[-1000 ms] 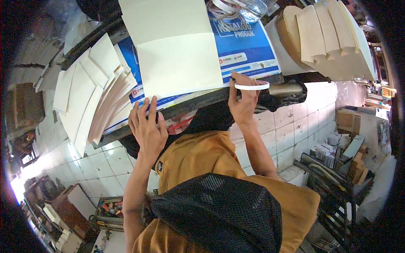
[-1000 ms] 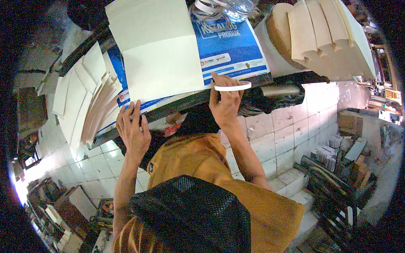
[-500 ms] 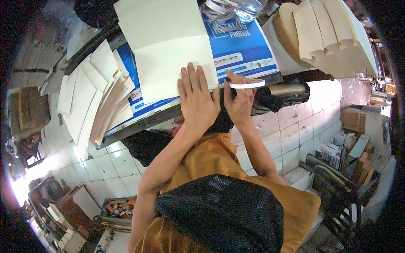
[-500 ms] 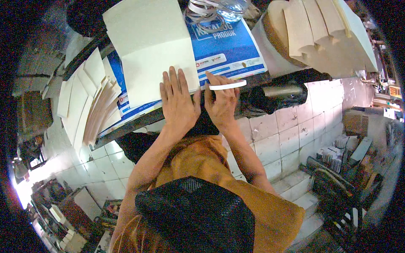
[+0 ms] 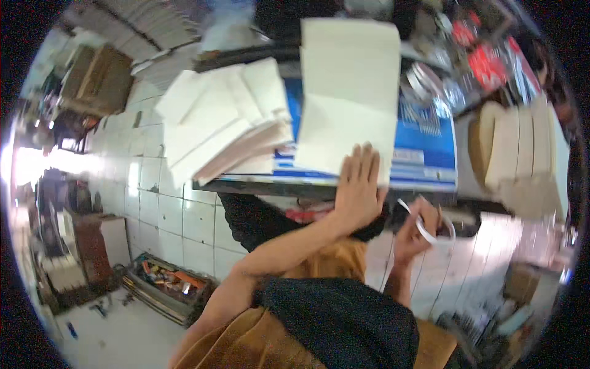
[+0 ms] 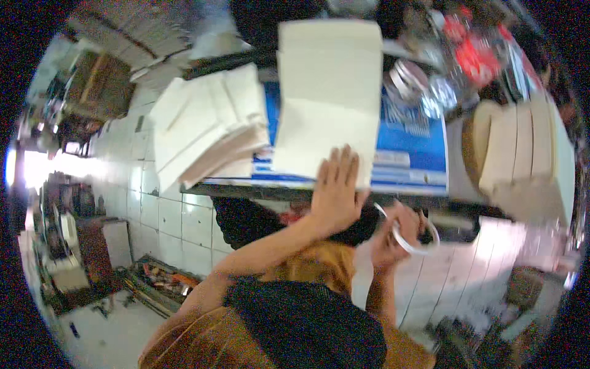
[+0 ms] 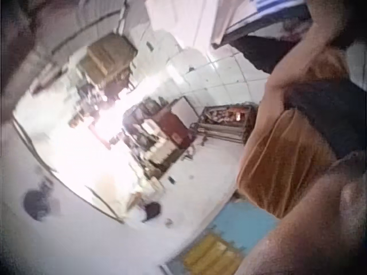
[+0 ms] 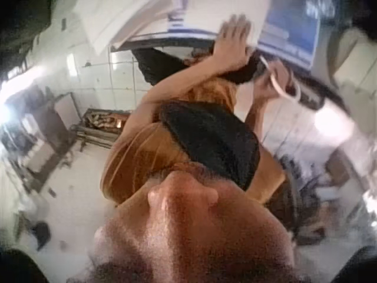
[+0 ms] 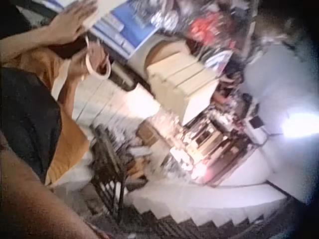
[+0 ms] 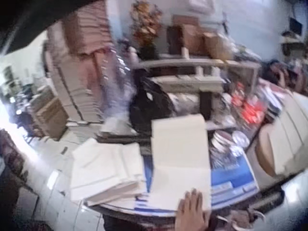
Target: The person applies adhesive tape along the edges of folded paper sheets by hand, pressing the tape down and stacking the sheets.
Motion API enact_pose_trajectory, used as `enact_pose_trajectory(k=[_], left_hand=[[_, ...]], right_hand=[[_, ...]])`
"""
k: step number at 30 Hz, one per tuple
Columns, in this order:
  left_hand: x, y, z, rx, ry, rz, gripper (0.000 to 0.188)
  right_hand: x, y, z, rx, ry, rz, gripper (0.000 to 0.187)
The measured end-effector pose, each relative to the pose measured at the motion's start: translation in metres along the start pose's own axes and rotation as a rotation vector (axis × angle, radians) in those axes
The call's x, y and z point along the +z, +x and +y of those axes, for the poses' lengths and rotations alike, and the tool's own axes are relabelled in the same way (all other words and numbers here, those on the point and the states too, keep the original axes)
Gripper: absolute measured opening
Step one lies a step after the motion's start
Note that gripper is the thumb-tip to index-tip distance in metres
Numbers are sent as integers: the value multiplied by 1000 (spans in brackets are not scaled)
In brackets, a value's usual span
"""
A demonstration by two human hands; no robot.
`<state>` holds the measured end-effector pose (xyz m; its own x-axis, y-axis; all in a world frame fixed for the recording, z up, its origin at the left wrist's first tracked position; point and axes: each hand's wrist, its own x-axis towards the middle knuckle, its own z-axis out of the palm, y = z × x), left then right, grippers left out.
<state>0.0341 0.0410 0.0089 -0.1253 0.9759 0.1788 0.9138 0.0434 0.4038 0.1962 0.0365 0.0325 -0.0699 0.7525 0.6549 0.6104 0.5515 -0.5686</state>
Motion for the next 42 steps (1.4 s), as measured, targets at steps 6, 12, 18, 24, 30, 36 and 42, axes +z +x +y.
enact_pose_trajectory(k=[6,12,18,24,30,36,42], left_hand=[[5,-67,-7,287,143,-86,72],[-202,-22,-35,342,-495,397,68],[-337,-41,-124,396,-106,817,63],[-259,-41,-266,95,302,387,49],[-244,0,-365,-82,-173,274,45],[-244,47,-630,-676,-244,233,34],[-241,15,-568,-482,-509,333,30]], right_hand=[[-16,-14,35,270,129,299,25],[-13,-8,22,338,62,247,26],[8,7,-3,308,140,192,26],[22,17,-24,240,89,98,25],[3,22,-62,224,-68,40,26],[-23,11,-43,166,-63,96,28],[-33,-21,-18,274,-21,173,21]])
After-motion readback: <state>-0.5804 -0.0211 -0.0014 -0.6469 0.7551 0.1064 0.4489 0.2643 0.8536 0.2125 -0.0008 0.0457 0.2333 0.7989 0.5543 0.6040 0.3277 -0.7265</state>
